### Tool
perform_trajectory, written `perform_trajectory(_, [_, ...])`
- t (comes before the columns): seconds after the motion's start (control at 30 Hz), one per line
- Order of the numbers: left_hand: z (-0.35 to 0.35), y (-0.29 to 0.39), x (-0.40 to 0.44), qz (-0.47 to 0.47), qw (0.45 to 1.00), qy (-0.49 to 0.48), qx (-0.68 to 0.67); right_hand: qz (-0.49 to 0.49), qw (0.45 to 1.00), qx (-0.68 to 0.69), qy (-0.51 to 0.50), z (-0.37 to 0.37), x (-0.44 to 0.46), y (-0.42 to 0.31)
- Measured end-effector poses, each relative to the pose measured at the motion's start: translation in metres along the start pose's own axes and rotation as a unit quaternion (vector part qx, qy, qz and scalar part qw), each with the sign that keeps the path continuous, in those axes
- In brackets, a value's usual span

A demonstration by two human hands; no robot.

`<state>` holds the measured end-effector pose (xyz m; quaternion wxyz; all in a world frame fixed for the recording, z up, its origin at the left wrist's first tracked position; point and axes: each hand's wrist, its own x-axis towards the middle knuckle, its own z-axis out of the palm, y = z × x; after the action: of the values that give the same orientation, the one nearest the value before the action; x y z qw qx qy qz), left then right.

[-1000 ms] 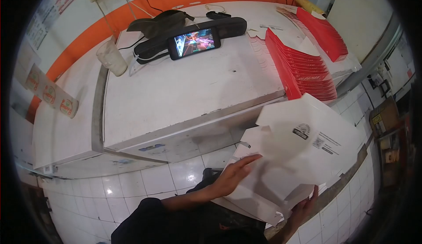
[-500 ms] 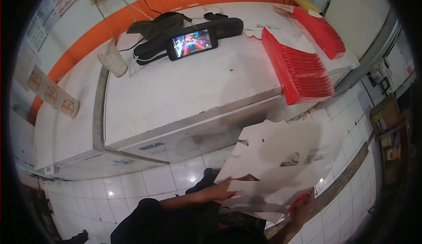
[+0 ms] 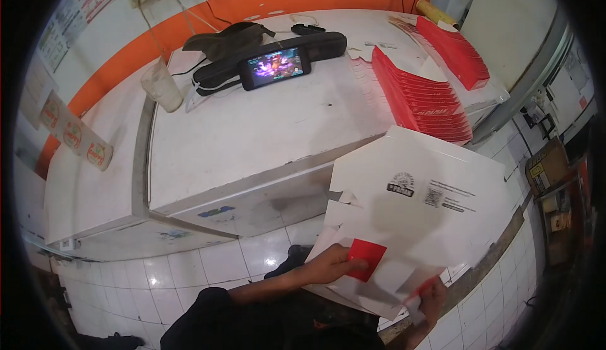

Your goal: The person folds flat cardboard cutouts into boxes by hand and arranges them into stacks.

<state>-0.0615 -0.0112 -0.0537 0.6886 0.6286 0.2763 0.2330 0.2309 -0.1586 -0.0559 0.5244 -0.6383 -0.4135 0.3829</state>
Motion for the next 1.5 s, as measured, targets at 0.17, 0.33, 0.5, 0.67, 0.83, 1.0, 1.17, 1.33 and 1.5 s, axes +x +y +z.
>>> perform_trajectory(0.17, [0.002,0.028,0.022,0.207,0.938,0.261,0.099,-0.093,0.934,0.007,0.344,0.045,0.027,-0.044])
perform_trajectory(0.33, [0.030,0.046,0.039,0.254,0.946,0.168,0.109,-0.166,0.956,-0.084,0.228,0.057,0.018,-0.065])
perform_trajectory(0.5, [0.052,0.060,0.065,0.316,0.945,0.057,0.053,-0.189,0.944,-0.186,0.194,0.054,0.022,-0.042])
perform_trajectory(0.67, [0.049,0.072,0.063,0.279,0.960,-0.001,0.029,-0.134,0.974,-0.124,0.135,0.040,0.015,-0.037])
perform_trajectory(0.83, [0.025,0.106,0.063,0.192,0.968,0.107,-0.121,-0.339,0.904,-0.231,0.117,0.039,0.009,-0.037])
perform_trajectory(1.0, [0.038,0.109,0.073,0.183,0.965,0.084,-0.170,-0.411,0.809,-0.413,0.081,0.025,-0.004,-0.045])
perform_trajectory(1.17, [0.057,0.105,0.065,0.155,0.944,0.035,-0.288,-0.440,0.779,-0.419,0.157,0.032,0.008,-0.050])
perform_trajectory(1.33, [0.056,0.104,0.066,0.179,0.956,0.022,-0.231,-0.471,0.784,-0.382,0.132,0.036,0.014,-0.039])
perform_trajectory(1.5, [0.059,0.107,0.060,0.164,0.964,0.019,-0.207,-0.438,0.758,-0.431,0.218,0.058,0.024,-0.032])
